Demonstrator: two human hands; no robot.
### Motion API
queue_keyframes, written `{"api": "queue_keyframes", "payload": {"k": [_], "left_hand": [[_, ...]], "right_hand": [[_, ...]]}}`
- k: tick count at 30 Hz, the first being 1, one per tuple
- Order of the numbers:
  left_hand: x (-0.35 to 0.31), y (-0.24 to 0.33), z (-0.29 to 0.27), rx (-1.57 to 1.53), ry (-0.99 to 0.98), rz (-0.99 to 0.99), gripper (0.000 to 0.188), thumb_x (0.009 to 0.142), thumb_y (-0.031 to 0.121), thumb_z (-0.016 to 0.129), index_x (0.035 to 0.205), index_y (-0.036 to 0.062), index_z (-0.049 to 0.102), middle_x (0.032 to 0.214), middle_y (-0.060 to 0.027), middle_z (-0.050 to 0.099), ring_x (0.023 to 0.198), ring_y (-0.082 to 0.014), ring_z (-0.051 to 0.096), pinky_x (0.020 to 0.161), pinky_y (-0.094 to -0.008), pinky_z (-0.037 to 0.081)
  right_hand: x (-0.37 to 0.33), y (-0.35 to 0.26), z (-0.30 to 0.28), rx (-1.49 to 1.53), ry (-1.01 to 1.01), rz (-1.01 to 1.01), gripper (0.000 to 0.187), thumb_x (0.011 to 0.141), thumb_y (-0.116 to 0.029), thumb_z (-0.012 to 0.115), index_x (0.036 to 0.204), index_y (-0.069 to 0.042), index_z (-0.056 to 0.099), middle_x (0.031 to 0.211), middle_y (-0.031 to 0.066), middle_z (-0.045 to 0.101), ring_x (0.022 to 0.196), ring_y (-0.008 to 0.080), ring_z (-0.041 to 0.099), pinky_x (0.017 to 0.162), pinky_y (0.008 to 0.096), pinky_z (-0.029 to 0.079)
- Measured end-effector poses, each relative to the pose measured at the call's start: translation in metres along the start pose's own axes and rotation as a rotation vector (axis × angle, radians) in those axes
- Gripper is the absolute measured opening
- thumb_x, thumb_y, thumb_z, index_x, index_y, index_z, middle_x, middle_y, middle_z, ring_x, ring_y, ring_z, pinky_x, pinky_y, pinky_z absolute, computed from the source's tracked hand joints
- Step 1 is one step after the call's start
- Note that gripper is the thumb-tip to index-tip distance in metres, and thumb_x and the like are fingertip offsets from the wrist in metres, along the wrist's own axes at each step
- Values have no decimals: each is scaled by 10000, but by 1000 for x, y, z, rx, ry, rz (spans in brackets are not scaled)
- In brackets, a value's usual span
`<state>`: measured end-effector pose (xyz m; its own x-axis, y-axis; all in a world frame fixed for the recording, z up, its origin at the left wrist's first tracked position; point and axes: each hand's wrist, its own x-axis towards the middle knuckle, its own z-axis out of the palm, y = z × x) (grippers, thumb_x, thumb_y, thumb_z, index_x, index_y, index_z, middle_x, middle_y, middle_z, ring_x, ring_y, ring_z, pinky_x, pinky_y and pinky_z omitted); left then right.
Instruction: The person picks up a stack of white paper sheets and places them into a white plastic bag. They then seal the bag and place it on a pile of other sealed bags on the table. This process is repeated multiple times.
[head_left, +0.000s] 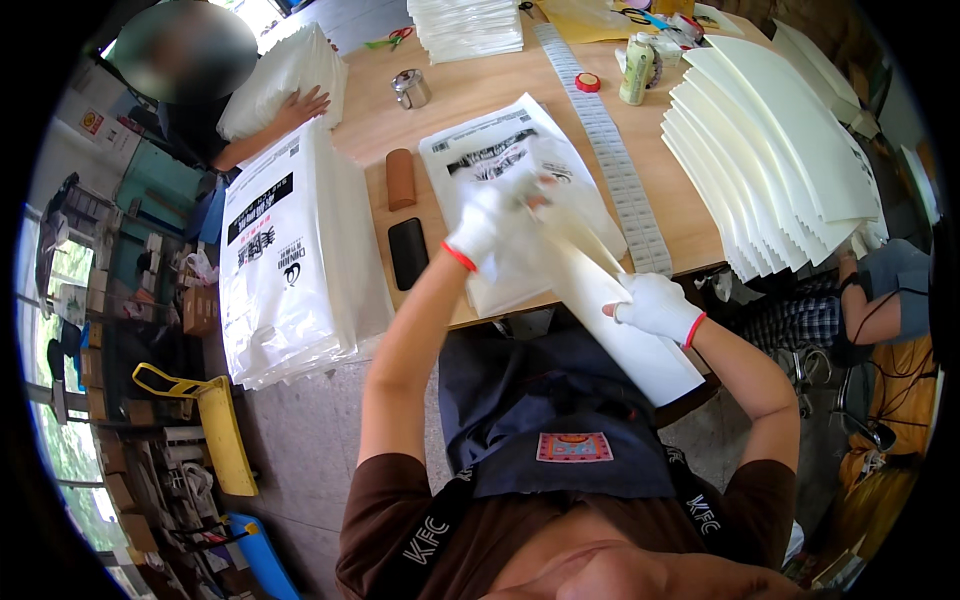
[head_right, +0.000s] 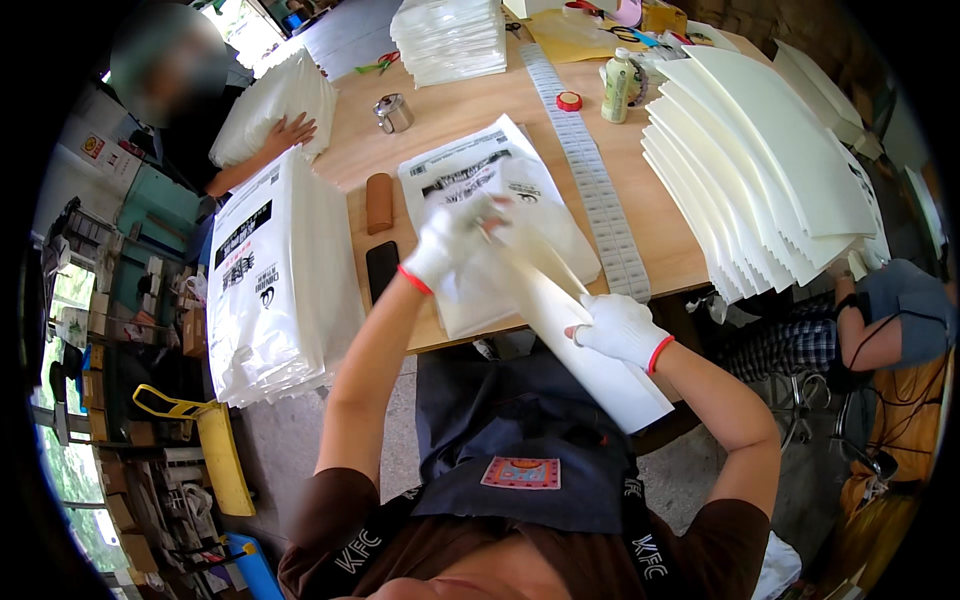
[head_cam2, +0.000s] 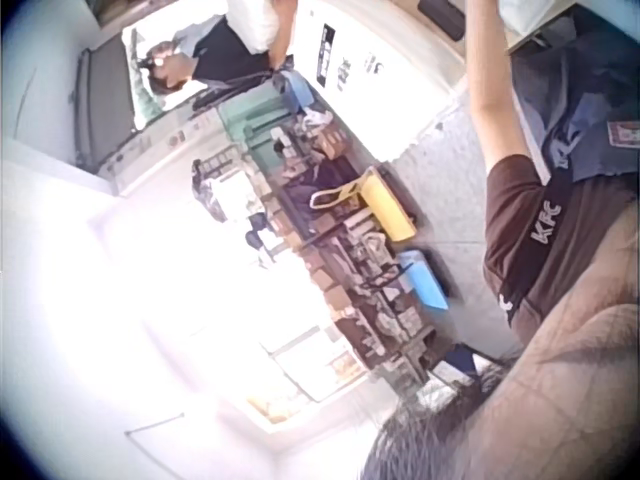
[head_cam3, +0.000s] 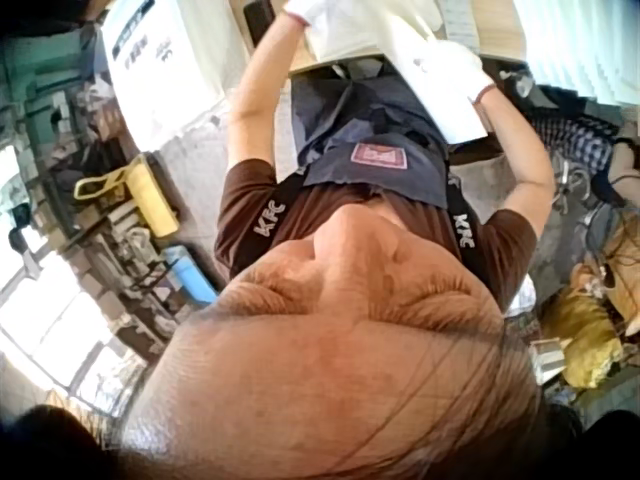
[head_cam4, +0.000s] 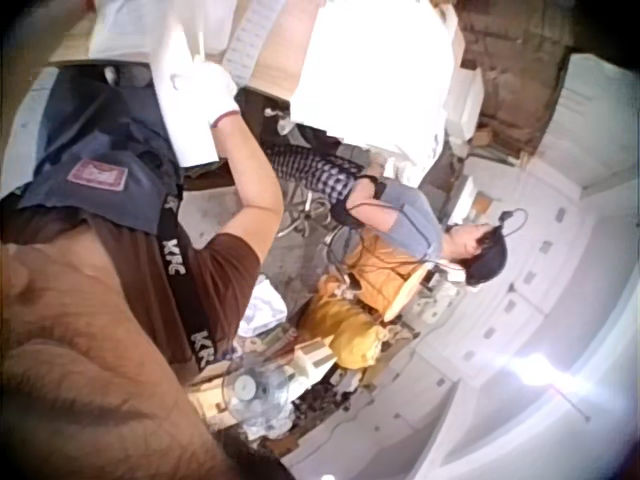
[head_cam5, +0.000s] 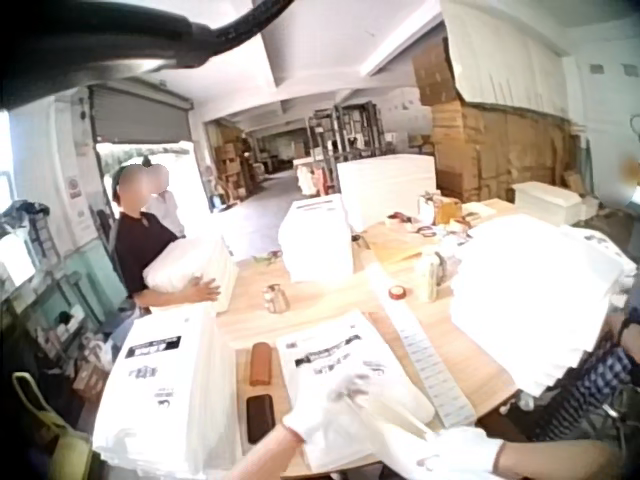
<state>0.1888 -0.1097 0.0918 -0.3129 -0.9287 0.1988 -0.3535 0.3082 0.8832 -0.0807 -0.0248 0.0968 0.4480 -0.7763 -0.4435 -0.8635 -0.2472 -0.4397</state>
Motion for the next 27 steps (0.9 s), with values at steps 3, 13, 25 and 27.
{"api": "queue_keyframes", "payload": {"k": [3, 13, 25, 27], "left_hand": [[-46, 45, 46, 533, 42, 320, 199, 825, 78, 641, 1013, 117, 692, 850, -63, 707, 682, -227, 668, 614, -331, 527], [-64, 94, 121, 451, 104, 412, 356, 664, 78, 654, 998, 198, 682, 743, -30, 659, 629, -231, 646, 545, -346, 502], [-155, 16, 114, 383, -3, 270, 68, 729, 140, 718, 766, 116, 667, 681, -82, 644, 593, -250, 644, 532, -351, 505], [-172, 31, 118, 362, -58, 337, 117, 744, 134, 703, 853, 122, 659, 673, -65, 625, 568, -246, 628, 522, -352, 499]], "right_hand": [[17, 22, 16, 871, -76, -8, 380, 786, -360, 654, 976, -31, 661, 1022, 137, 648, 878, 303, 624, 755, 389, 482], [91, -19, 57, 483, 420, -288, 354, 747, -306, 679, 979, -38, 661, 980, 124, 646, 893, 292, 613, 787, 389, 470], [-25, -21, 108, -223, 1032, -242, 423, 645, -111, 712, 1040, -92, 562, 1085, 111, 568, 1030, 353, 543, 946, 488, 427], [-2, 21, 120, -206, 732, 82, 428, 776, -144, 586, 1191, -51, 538, 978, 180, 628, 928, 357, 614, 826, 477, 478]]}}
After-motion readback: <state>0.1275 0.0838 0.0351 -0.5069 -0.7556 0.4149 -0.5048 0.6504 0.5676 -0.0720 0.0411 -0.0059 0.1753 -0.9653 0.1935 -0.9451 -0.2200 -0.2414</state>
